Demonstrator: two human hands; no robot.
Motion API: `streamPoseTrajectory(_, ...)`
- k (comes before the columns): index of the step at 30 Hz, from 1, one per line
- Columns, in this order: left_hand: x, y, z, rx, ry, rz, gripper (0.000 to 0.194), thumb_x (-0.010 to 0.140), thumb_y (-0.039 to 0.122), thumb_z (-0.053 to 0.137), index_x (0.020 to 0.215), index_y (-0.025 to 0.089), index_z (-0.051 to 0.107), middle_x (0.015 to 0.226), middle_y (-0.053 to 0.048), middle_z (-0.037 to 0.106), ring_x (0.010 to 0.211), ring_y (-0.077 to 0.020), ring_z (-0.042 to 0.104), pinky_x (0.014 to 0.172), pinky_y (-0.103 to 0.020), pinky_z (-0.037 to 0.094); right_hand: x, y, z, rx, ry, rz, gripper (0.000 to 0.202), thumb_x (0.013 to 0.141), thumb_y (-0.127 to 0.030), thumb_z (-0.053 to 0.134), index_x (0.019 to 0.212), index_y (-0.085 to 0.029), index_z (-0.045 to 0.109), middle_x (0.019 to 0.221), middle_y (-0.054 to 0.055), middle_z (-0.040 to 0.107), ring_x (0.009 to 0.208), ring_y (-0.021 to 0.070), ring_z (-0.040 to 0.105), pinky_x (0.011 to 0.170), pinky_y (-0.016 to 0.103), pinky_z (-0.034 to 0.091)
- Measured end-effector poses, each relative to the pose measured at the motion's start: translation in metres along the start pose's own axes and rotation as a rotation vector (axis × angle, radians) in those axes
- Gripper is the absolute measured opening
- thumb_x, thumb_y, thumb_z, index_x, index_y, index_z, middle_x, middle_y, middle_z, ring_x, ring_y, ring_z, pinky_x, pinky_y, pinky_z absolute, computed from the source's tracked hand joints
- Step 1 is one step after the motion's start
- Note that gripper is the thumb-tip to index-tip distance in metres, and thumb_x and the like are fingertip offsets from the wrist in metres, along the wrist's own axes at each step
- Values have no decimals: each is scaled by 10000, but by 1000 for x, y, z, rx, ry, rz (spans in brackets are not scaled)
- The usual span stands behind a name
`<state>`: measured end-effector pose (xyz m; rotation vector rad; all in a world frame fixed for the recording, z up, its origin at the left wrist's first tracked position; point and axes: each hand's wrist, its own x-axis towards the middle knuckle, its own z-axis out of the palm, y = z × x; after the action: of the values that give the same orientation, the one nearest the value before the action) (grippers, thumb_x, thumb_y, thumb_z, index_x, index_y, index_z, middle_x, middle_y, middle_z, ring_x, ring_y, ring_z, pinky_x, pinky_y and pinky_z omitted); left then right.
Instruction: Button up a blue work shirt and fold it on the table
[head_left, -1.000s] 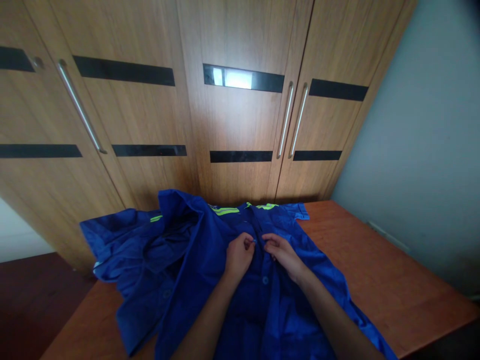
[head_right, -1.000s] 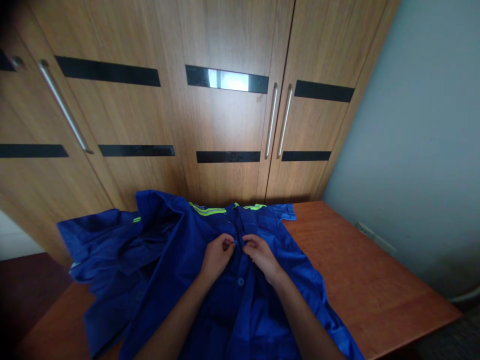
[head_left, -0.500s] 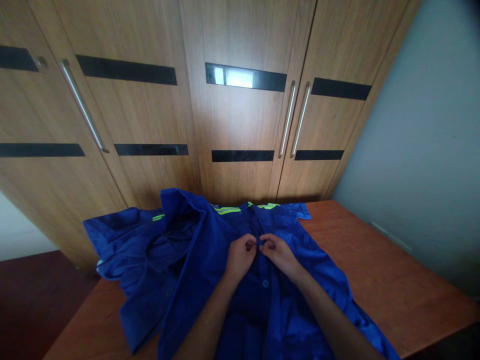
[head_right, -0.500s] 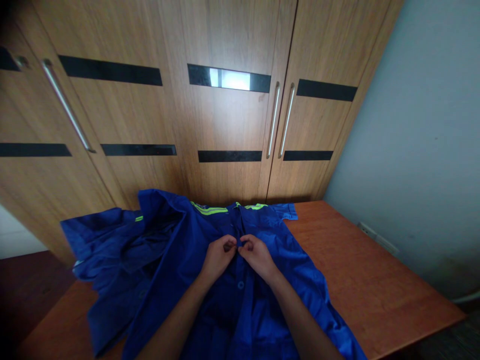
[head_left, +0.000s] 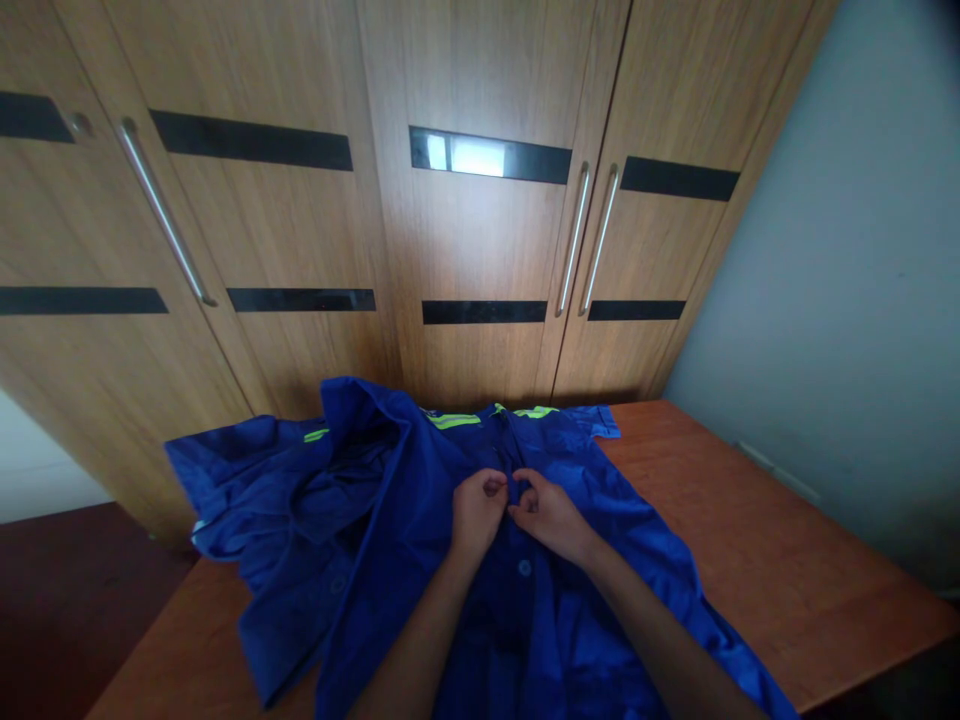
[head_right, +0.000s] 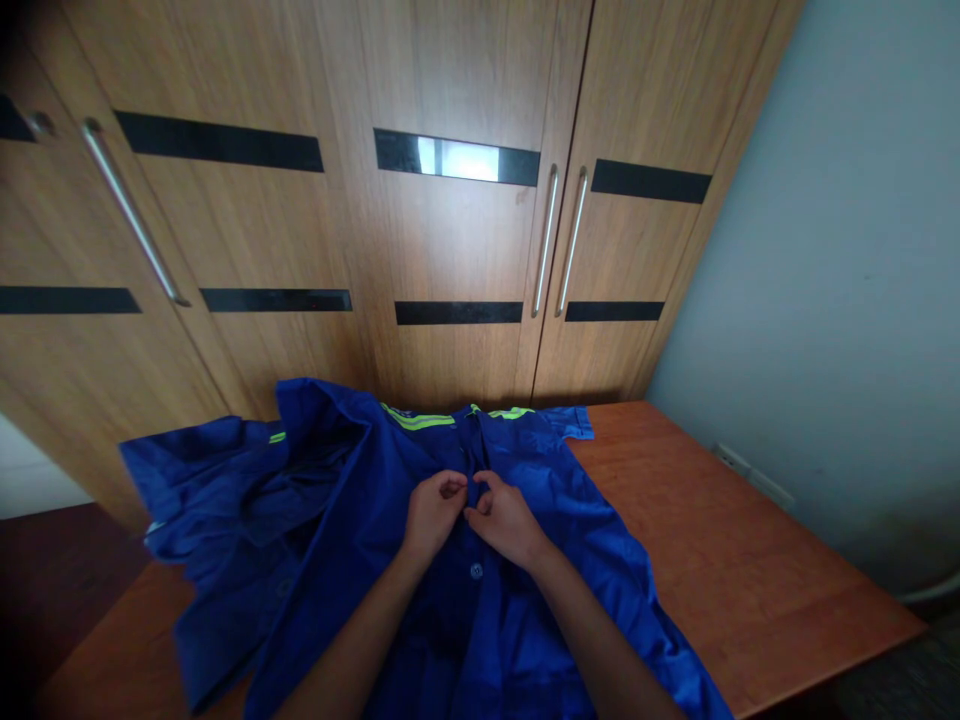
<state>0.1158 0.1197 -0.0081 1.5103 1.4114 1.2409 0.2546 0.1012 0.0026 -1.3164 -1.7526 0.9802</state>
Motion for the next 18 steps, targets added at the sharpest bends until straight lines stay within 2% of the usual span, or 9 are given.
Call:
streamPoseTrajectory(3, 2, -2, 0, -110, -40, -64, 131, 703, 186, 571, 752, 156, 689, 692, -23, 691, 662, -155, 638, 623, -251, 470, -1, -1, 2, -26, -47, 27, 493, 727, -168, 604, 1202, -163, 472, 560, -88, 581, 501, 118, 567, 482, 201, 398)
streamPoseTrajectory(6, 1, -3, 1, -220, -82, -131, 249, 742, 372, 581, 708, 148, 685, 594, -13, 651, 564, -148, 604, 529, -239, 435, 0, 1, 4, -93, -53, 4, 546, 725, -150, 619, 1243, -144, 445, 576, -72, 609, 529, 131, 601, 508, 208, 423)
streamPoseTrajectory(8, 0, -3, 1, -272, -78, -164, 285, 705, 425, 627, 687, 146, 679, 581, -8, 638, 548, -139, 585, 515, -230, 418, -1, 2, 6, -141, -49, -25, 572, 720, -142, 632, 1259, -129, 441, 598, -58, 624, 557, 138, 615, 533, 215, 435)
streamPoseTrajectory(11, -2, -2, 1, -326, -45, -205, 223, 624, 359, 701, 681, 144, 678, 594, -6, 639, 550, -124, 566, 520, -218, 401, -3, 1, 8, -182, -38, -55, 587, 719, -136, 641, 1274, -122, 449, 625, -46, 634, 588, 139, 621, 566, 218, 446)
streamPoseTrajectory(18, -3, -2, -1, -424, 13, -303, 132, 577, 252, 684, 659, 151, 661, 525, 39, 576, 465, -85, 486, 485, -204, 353, -8, -3, 8, -214, -9, -98, 536, 775, -161, 604, 1295, -131, 478, 674, -28, 656, 611, 135, 616, 619, 223, 468)
